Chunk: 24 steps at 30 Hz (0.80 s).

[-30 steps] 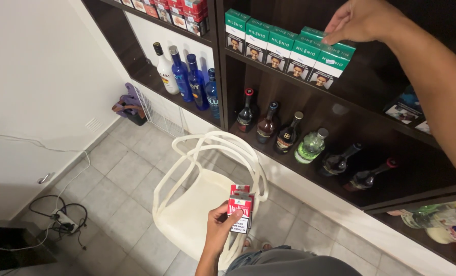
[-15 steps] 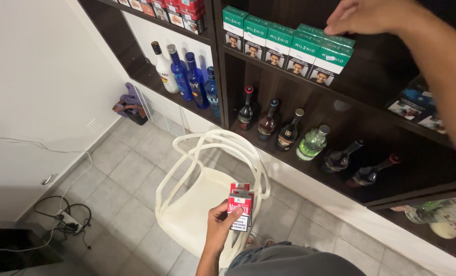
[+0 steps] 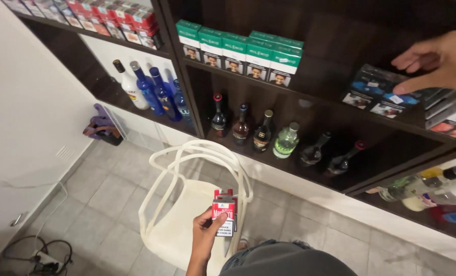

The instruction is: Marking cigarette packs at a counter, stocking them on a shelf, and checking food in an oven.

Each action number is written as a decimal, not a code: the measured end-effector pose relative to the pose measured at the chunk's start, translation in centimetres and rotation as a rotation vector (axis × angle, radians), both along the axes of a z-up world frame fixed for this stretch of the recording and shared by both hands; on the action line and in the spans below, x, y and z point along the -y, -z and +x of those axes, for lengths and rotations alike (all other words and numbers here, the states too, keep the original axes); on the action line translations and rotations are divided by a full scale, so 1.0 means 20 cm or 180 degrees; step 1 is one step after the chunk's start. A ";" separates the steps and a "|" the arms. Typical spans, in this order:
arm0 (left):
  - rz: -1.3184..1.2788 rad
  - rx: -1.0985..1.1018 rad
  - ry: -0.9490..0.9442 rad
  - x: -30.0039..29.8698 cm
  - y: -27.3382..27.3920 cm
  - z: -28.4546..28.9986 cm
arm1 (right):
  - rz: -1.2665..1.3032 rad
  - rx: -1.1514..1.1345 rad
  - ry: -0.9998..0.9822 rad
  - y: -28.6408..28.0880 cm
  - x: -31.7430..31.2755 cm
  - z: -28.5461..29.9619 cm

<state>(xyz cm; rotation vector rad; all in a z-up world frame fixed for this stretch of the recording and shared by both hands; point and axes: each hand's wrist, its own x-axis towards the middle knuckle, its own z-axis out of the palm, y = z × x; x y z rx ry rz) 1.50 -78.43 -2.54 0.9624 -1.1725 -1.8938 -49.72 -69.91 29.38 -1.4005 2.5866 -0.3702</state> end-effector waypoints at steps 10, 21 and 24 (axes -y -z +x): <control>-0.0455 -0.0208 0.0416 -0.01 -0.07 -0.13 | -0.0274 -0.0424 0.0193 0.12 -0.09 0.08; 0.0029 0.0017 0.0041 -0.09 -0.03 0.04 | -0.0835 -0.0498 -0.0221 0.26 0.09 -0.06; 0.0033 0.0034 -0.0047 -0.09 -0.02 0.07 | -0.0703 -0.0427 -0.0390 0.15 0.19 0.10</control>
